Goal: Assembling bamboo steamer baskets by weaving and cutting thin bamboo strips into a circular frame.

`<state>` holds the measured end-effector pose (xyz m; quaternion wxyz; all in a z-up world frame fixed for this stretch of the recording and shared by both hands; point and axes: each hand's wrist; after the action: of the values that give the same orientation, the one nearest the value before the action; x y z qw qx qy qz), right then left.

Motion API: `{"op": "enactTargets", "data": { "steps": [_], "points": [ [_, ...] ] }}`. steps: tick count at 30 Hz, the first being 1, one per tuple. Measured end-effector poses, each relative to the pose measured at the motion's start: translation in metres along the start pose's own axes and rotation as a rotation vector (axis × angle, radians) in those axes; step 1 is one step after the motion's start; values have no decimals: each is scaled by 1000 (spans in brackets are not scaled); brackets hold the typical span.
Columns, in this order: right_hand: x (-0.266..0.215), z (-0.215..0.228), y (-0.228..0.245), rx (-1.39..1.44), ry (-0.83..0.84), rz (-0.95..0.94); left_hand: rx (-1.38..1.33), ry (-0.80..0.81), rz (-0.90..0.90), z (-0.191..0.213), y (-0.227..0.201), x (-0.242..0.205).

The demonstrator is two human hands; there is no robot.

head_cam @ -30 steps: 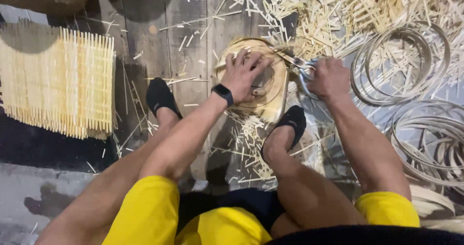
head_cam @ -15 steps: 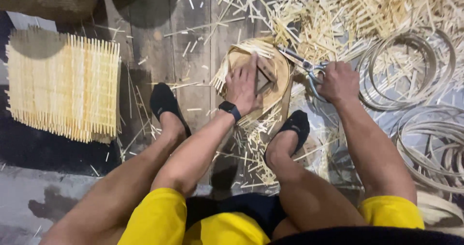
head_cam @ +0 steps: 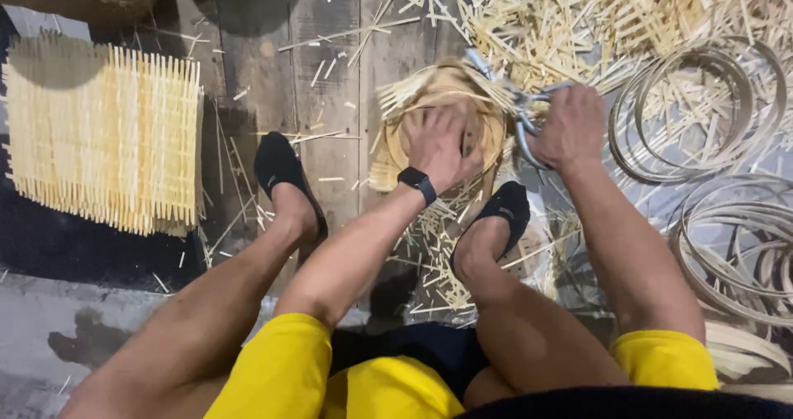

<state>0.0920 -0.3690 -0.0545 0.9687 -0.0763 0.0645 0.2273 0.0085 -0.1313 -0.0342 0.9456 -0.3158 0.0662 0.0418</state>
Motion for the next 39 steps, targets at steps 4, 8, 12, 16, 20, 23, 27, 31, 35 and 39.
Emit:
{"op": "enactTargets", "data": {
  "steps": [4,8,12,16,20,23,27,31,35,39],
  "points": [
    [-6,-23,-7,-33,5,7,-45,88,-66,18,0,-3],
    [-14,-35,-17,37,11,15,-51,187,-199,20,17,0],
    [4,-21,-7,-32,-122,32,-27,216,-335,28,22,12],
    [-13,-36,-22,68,-32,46,-11,298,-438,38,30,10],
    [1,3,-3,21,-31,81,37,437,-517,35,34,15],
    [8,11,13,-35,-135,63,80,496,-603,51,28,26],
    [-2,-10,-17,49,61,89,95,359,-656,32,36,-4],
    [3,24,0,30,167,23,-36,-65,-69,14,2,-24],
    [19,11,13,-173,312,12,-127,-188,224,7,-10,-20],
    [3,-23,-14,-31,329,5,-114,-93,159,26,2,-18]
  ]
}}
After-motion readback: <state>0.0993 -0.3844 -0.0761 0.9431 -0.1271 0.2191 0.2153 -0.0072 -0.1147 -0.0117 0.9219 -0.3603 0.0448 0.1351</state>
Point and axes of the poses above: each hand's wrist, its own x-axis towards the middle knuckle, its own z-axis out of the back of the hand, y = z × x, and after that the axes turned 10 degrees about -x, right-handed
